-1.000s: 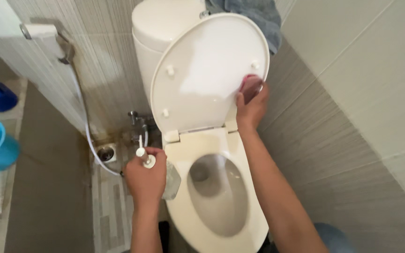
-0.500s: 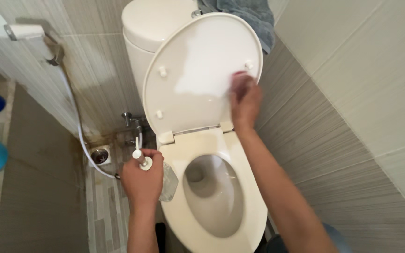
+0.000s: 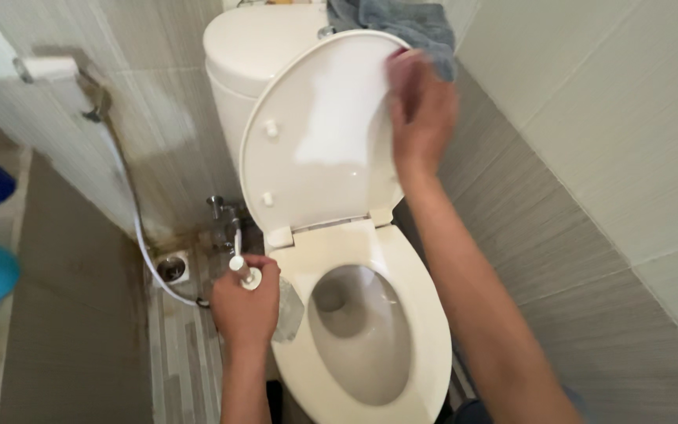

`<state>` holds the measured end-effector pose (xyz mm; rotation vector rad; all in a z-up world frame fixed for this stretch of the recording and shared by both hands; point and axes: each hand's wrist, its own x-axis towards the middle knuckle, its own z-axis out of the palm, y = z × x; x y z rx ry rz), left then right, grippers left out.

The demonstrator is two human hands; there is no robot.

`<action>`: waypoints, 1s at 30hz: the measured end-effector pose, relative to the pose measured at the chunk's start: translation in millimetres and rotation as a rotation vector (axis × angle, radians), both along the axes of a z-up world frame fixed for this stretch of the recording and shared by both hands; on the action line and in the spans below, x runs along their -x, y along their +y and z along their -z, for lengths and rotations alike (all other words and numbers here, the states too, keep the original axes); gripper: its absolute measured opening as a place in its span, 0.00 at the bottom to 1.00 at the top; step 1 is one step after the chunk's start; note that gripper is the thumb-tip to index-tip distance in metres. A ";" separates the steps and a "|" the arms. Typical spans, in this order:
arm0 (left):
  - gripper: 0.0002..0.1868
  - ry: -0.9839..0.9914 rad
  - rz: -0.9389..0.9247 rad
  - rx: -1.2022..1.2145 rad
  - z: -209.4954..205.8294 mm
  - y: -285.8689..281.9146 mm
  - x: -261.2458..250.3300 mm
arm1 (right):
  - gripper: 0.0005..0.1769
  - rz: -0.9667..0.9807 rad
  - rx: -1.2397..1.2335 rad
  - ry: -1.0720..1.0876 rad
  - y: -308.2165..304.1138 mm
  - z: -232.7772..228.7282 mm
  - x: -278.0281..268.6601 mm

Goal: The person cleans a toilet by applying liquid from a dispenser and wiping the seat and the lid with a pink cloth by hand.

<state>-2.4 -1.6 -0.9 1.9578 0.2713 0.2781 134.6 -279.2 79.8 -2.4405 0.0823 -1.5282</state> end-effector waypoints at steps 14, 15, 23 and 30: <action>0.10 -0.085 0.016 0.012 -2.6 -4.6 -0.6 | 0.39 -0.255 0.094 0.127 92.2 13.2 -13.0; 0.10 -0.094 0.014 0.018 -2.6 -3.9 0.3 | 0.39 -0.224 0.019 0.081 88.1 11.3 -12.7; 0.11 -0.042 0.002 0.016 2.0 2.2 0.1 | 0.28 -0.131 -0.013 0.201 61.3 96.5 -4.2; 0.09 -0.086 0.006 0.008 4.4 3.8 0.3 | 0.16 -0.164 -0.480 0.117 59.0 160.8 4.1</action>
